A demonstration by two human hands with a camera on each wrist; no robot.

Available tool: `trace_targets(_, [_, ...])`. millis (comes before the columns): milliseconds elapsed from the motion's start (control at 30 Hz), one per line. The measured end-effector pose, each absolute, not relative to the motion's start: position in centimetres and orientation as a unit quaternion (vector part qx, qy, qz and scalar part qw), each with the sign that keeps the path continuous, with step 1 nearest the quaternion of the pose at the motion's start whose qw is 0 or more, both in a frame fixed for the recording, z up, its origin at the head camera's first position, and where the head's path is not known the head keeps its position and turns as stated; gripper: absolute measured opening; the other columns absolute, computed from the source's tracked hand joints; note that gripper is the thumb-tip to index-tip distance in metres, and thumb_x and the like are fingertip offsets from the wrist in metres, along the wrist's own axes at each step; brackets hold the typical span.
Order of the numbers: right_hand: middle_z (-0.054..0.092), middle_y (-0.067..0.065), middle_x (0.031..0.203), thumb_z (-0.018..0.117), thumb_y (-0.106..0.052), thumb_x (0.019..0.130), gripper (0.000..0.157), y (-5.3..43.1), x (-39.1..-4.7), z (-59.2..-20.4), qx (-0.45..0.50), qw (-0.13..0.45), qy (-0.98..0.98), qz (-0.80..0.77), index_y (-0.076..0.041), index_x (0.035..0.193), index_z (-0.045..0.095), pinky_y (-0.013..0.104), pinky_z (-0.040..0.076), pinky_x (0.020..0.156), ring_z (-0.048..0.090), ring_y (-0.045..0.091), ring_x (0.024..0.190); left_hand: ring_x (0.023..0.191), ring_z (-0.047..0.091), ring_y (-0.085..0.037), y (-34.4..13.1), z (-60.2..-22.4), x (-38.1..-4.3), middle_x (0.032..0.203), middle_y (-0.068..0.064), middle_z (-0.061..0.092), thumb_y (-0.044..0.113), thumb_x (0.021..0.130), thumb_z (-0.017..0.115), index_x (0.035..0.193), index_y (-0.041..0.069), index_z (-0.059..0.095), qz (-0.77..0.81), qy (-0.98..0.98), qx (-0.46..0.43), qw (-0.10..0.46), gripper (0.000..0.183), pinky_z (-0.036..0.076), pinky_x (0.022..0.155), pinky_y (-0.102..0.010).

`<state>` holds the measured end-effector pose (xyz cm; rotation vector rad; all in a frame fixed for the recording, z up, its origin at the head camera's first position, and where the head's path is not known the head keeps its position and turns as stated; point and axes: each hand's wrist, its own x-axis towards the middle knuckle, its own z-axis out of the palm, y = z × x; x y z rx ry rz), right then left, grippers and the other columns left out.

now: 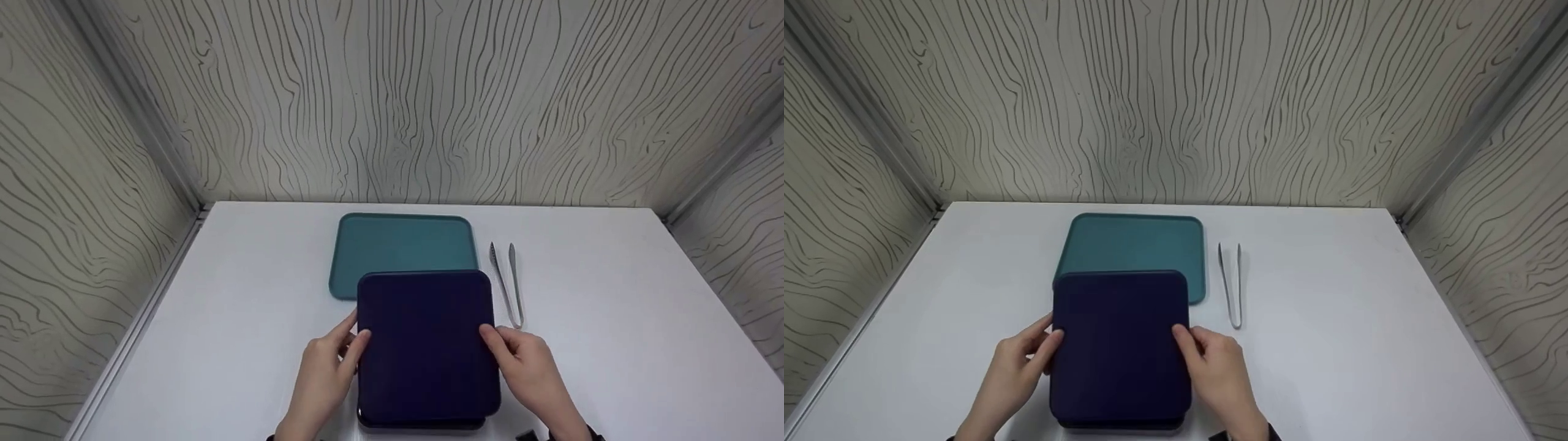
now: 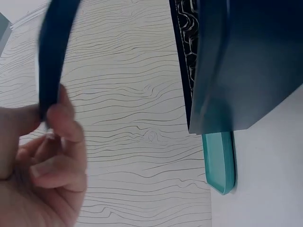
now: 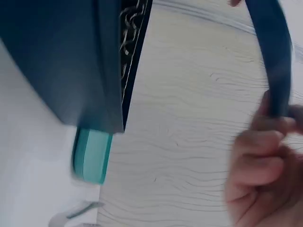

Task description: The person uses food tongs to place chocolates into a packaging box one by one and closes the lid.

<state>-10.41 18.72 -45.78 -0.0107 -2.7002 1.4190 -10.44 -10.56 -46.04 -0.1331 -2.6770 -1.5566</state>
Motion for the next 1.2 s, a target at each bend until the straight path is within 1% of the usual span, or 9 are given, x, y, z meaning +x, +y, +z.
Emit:
trace_targets(33, [0.035,-0.01,0.054,0.061,-0.025,0.107,0.053,18.7,-10.5,-45.8,-0.015,0.025,-0.885,0.465,-0.006,0.061,0.043,0.016,0.031,0.05,0.032,0.0,0.048,0.055,0.049,0.002,-10.5,-46.1,-10.5,0.068,0.004,0.066,0.036,0.106,0.062,0.148,0.0,0.057,-0.497,-0.867,-0.04,0.005,0.055,0.045,0.053,-0.017])
trace_targets(100, [0.051,-0.008,0.058,0.059,-0.028,0.108,0.044,18.7,-10.7,-45.9,-0.029,-0.009,-0.881,0.472,-0.003,0.072,0.06,0.016,0.04,0.053,0.044,0.0,0.052,0.052,0.046,0.001,-10.4,-46.2,-10.6,0.065,0.005,0.061,0.036,0.107,0.061,0.151,-0.001,0.053,-0.491,-0.87,-0.037,-0.015,0.059,0.043,0.051,-0.017])
trace_targets(200, [0.07,0.0,0.072,0.057,-0.03,0.109,0.035,18.7,-10.9,-46.1,-0.029,-0.043,-0.876,0.48,0.0,0.103,0.073,0.018,0.05,0.06,0.058,0.001,0.06,0.051,0.044,0.0,-10.3,-46.4,-10.8,0.062,0.006,0.057,0.033,0.107,0.06,0.151,-0.003,0.053,-0.49,-0.871,-0.034,-0.022,0.056,0.04,0.05,-0.017])
trace_targets(267, [0.075,0.004,0.078,0.057,-0.033,0.109,0.038,18.7,-11.0,-46.3,-0.021,-0.058,-0.875,0.48,-0.001,0.125,0.07,0.019,0.053,0.062,0.062,0.003,0.062,0.052,0.042,0.0,-10.4,-46.5,-10.9,0.063,0.006,0.055,0.03,0.108,0.059,0.149,-0.003,0.055,-0.487,-0.872,-0.033,-0.02,0.053,0.039,0.05,-0.017])
trace_targets(400, [0.072,0.002,0.073,0.057,-0.036,0.109,0.047,18.6,-11.0,-46.6,-0.004,-0.071,-0.884,0.462,0.001,0.136,0.066,0.019,0.05,0.059,0.059,0.003,0.058,0.054,0.04,0.0,-10.5,-47.1,-11.2,0.064,0.007,0.053,0.028,0.109,0.058,0.147,-0.004,0.057,-0.474,-0.88,-0.033,-0.016,0.05,0.037,0.051,-0.017])
trace_targets(667, [0.055,-0.002,0.062,0.061,-0.032,0.107,0.056,18.2,-11.2,-47.7,-0.008,-0.092,-0.918,0.385,0.005,0.149,0.055,0.021,0.036,0.051,0.043,0.007,0.051,0.055,0.043,0.001,-10.4,-49.3,-11.8,0.069,0.003,0.065,0.028,0.107,0.06,0.142,-0.008,0.06,-0.413,-0.908,-0.069,-0.014,0.051,0.039,0.051,-0.017])
trace_targets(967, [0.052,-0.002,0.061,0.065,-0.032,0.104,0.059,17.7,-11.2,-48.5,0.003,-0.091,-0.938,0.334,0.009,0.146,0.056,0.022,0.033,0.049,0.044,0.01,0.051,0.057,0.049,-0.003,-10.2,-50.1,-11.7,0.071,0.0,0.07,0.025,0.106,0.063,0.138,-0.004,0.066,-0.312,-0.946,-0.087,0.021,0.044,0.041,0.052,-0.022])
trace_targets(1067, [0.052,-0.002,0.06,0.067,-0.032,0.103,0.06,17.4,-11.1,-48.4,0.001,-0.087,-0.945,0.316,0.007,0.147,0.055,0.022,0.033,0.05,0.044,0.01,0.051,0.057,0.058,-0.008,-10.1,-50.1,-11.6,0.073,-0.004,0.073,0.023,0.104,0.064,0.135,-0.004,0.067,-0.283,-0.954,-0.089,0.034,0.041,0.046,0.052,-0.025])
trace_targets(1200, [0.052,-0.004,0.061,0.069,-0.033,0.102,0.061,17.2,-10.9,-48.5,0.001,-0.08,-0.951,0.297,0.006,0.147,0.056,0.022,0.034,0.051,0.044,0.008,0.053,0.071,0.074,-0.024,-10.2,-50.3,-11.6,0.089,-0.015,0.08,0.022,0.104,0.064,0.137,-0.005,0.065,-0.271,-0.958,-0.089,0.031,0.043,0.058,0.06,-0.035])
